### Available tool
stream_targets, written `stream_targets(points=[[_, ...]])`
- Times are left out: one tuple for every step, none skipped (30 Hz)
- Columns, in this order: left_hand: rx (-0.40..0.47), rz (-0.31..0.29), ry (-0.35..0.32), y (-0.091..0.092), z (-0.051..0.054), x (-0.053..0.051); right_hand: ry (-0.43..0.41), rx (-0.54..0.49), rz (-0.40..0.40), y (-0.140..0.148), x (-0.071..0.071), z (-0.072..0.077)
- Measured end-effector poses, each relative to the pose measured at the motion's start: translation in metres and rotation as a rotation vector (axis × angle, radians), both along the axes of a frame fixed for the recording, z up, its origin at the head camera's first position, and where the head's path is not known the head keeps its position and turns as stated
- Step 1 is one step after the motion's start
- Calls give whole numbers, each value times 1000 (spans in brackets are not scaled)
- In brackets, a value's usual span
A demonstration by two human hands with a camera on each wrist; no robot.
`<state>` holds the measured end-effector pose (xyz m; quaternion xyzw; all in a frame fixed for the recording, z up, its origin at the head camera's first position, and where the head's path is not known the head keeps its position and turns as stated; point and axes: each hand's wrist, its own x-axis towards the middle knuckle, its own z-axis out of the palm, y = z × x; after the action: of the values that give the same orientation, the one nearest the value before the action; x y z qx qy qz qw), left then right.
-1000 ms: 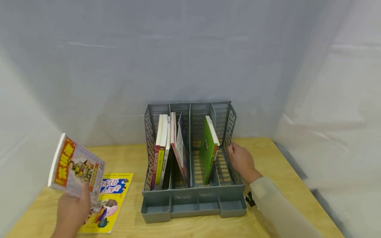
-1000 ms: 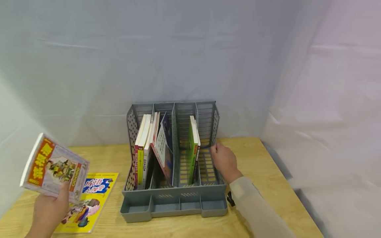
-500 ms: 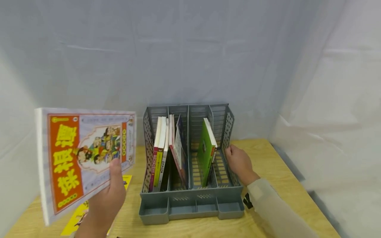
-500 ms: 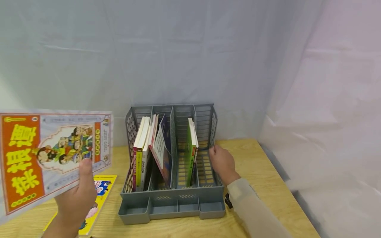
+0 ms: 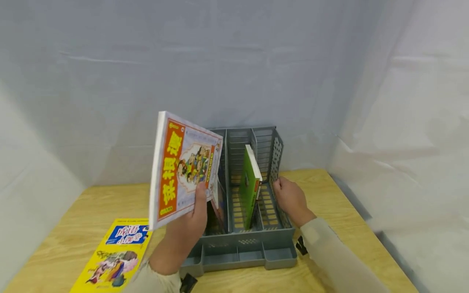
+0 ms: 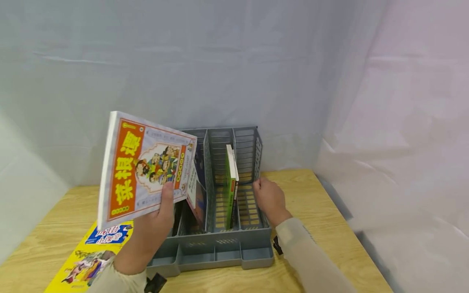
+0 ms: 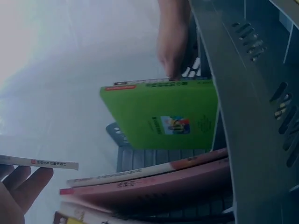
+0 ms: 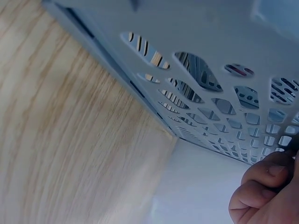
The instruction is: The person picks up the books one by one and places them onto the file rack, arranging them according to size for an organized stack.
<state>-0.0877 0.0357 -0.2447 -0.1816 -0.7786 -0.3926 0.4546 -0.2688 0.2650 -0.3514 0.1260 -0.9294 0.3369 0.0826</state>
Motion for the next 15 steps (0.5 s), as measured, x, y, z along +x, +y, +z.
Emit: stream_targets(points=[[-26,8,-22,2,-2,-3,-1,-3,0,0,0,1],[-38,2,-62,4,-5,-5,-1,-7,-1,0,0,1],[-55,8,-80,6,-7,-9,-1,-11,0,-1,0,2],[-69,15,-91,8,-10,-12,-1,-15,0,-1,0,2],[-76,16,-107,10,-12,-15,-3,-16,0,-1,0,2],[-73,11,-118,13,-14,-19,-5,-15,1,-1,0,2],[-62,5,-116,15,-16,-23,-8,-15,2,-1,0,2],[-40,-4,-119,18,-18,-26,-11,-11,1,-2,0,1],[-24,-2,-113,20,-20,-30,-12,-7,1,-2,0,1],[-4,-3,-127,23,-23,-33,-14,-3,2,-2,0,1],[12,0,-152,26,-24,-35,-13,1,2,-2,0,0],[23,7,-174,29,-26,-37,-11,2,1,-3,0,0],[25,27,-207,32,-28,-39,-9,2,-1,-3,0,0],[29,45,-251,34,-29,-41,-7,4,-2,-3,0,0],[25,63,-289,36,-30,-44,-4,5,-4,-3,0,0]])
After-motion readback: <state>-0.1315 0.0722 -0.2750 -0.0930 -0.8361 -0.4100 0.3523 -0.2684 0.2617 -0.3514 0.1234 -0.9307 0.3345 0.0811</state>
